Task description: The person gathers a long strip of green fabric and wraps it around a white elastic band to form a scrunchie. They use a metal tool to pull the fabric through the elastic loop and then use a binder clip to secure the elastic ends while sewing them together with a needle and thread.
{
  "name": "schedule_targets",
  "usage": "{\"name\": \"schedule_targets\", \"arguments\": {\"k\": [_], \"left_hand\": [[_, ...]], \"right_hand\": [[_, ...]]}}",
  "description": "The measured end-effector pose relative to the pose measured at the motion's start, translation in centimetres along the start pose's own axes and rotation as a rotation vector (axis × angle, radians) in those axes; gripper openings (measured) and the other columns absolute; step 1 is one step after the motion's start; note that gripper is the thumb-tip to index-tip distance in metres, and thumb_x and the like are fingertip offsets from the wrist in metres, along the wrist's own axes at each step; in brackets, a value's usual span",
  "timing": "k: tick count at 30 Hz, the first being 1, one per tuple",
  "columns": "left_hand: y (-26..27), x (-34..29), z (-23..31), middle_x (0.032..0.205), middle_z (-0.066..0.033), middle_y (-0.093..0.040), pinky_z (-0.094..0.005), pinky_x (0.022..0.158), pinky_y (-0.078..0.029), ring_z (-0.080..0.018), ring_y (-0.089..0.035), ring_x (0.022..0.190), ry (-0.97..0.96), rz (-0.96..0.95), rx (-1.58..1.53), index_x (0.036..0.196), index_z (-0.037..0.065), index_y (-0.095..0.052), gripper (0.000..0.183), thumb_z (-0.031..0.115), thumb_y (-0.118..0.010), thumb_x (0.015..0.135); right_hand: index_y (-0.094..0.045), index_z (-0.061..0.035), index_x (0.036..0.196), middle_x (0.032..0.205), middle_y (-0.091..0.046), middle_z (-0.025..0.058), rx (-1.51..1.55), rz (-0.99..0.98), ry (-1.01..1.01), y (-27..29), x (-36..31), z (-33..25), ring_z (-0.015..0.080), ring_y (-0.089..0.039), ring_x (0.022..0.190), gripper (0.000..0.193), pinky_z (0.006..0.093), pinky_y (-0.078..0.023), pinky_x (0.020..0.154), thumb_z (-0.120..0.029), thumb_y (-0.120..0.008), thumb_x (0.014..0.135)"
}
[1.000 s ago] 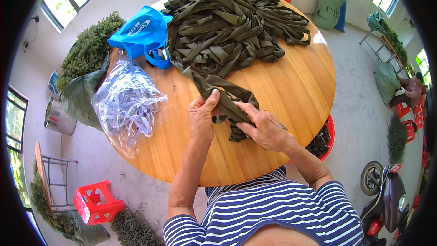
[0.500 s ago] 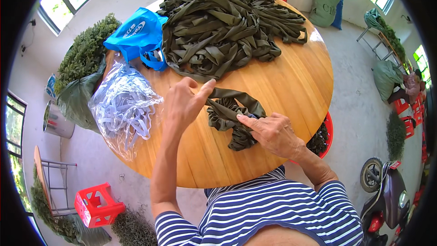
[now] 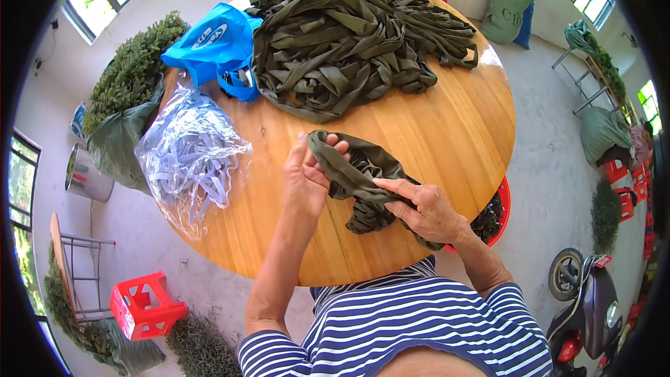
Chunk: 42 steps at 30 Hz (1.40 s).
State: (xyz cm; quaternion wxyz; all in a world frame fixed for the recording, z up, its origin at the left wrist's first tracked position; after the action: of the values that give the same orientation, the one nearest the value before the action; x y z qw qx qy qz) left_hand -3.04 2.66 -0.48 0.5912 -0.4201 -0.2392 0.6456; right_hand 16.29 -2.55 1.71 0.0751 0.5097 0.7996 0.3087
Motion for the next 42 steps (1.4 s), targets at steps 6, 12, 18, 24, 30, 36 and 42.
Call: {"name": "schedule_targets", "arguments": {"k": [6,12,18,24,30,36,42], "left_hand": [[-0.7,-2.2,-2.6,0.09,-0.0135,-0.063,-0.029,0.069,-0.053,-0.019,-0.062,0.082,-0.093,-0.084,0.309,0.096,0.001,-0.053,0.017,0.012,-0.06,0.084],[-1.7,-4.0,-4.6,0.095,-0.0117,-0.062,-0.0265,0.073,-0.051,-0.0173,-0.061,0.083,-0.042,-0.004,0.215,0.105,0.0,-0.053,0.024,0.007,-0.061,0.083],[-2.4,-4.4,-4.1,0.091,-0.0093,-0.064,-0.0238,0.071,-0.049,-0.0136,-0.061,0.08,0.002,-0.073,0.215,0.101,0.001,-0.056,0.021,0.015,-0.059,0.085],[-1.8,-2.7,-2.2,0.092,-0.0122,-0.064,-0.0281,0.073,-0.05,-0.0168,-0.061,0.08,-0.049,-0.074,0.172,0.101,0.0,-0.056,0.024,0.02,-0.053,0.088],[-1.8,-3.0,-3.7,0.086,-0.0109,-0.065,-0.025,0.061,-0.051,-0.0142,-0.061,0.067,-0.035,-0.044,0.226,0.092,0.001,-0.059,0.022,0.022,-0.054,0.089],[-2.3,-1.9,-0.1,0.076,-0.013,-0.064,-0.0301,0.056,-0.052,-0.018,-0.062,0.062,-0.241,0.004,0.291,0.089,-0.001,-0.056,0.023,0.022,-0.054,0.088],[-2.0,-1.3,0.8,0.071,-0.0104,-0.061,-0.0335,0.057,-0.053,-0.0222,-0.062,0.061,-0.248,-0.046,0.202,0.09,0.001,-0.053,0.025,0.026,-0.05,0.09]], "right_hand": [[-0.053,-0.0062,0.114,0.093,-0.062,0.0145,0.031,-0.025,-0.008,-0.7,0.4,0.5,0.0284,-0.062,0.078,0.034,0.0332,-0.048,0.067,-0.009,-0.057,0.081],[-0.049,-0.0058,0.116,0.095,-0.062,0.014,0.189,0.032,-0.267,-1.1,0.6,-1.2,0.0266,-0.062,0.08,0.037,0.0342,-0.048,0.07,-0.007,-0.058,0.08],[-0.046,-0.0089,0.121,0.097,-0.062,0.0129,0.078,0.164,0.075,-1.7,1.2,-0.2,0.0265,-0.063,0.08,0.041,0.0335,-0.048,0.069,-0.007,-0.058,0.081],[-0.043,-0.0034,0.122,0.092,-0.058,0.0069,0.228,-0.057,-0.107,-1.3,0.6,-0.1,0.01,-0.057,0.085,0.04,0.0227,-0.045,0.072,0.0,-0.055,0.084],[-0.047,-0.0029,0.111,0.083,-0.062,0.0099,0.381,0.105,-0.122,-2.2,1.7,0.0,0.0174,-0.06,0.078,0.034,0.0257,-0.045,0.07,-0.008,-0.061,0.08],[-0.057,-0.0018,0.091,0.077,-0.063,0.011,-0.055,-0.177,-0.116,-0.3,1.3,0.2,0.0219,-0.06,0.068,0.023,0.0305,-0.044,0.063,-0.02,-0.062,0.078],[-0.057,-0.0041,0.095,0.081,-0.063,0.0104,0.294,-0.138,-0.335,-0.2,0.5,-0.8,0.0207,-0.058,0.07,0.028,0.0299,-0.045,0.064,-0.019,-0.067,0.074]]}}
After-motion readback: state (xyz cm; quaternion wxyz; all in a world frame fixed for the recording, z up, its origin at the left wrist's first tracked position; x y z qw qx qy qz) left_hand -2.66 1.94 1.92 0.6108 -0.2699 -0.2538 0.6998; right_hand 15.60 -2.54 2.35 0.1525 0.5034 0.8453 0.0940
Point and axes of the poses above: each hand's wrist, its own x-axis towards the middle knuckle, its own y-axis out of the back of the hand, z = x × y, the point moved 2 cm from there along x, towards the middle knuckle
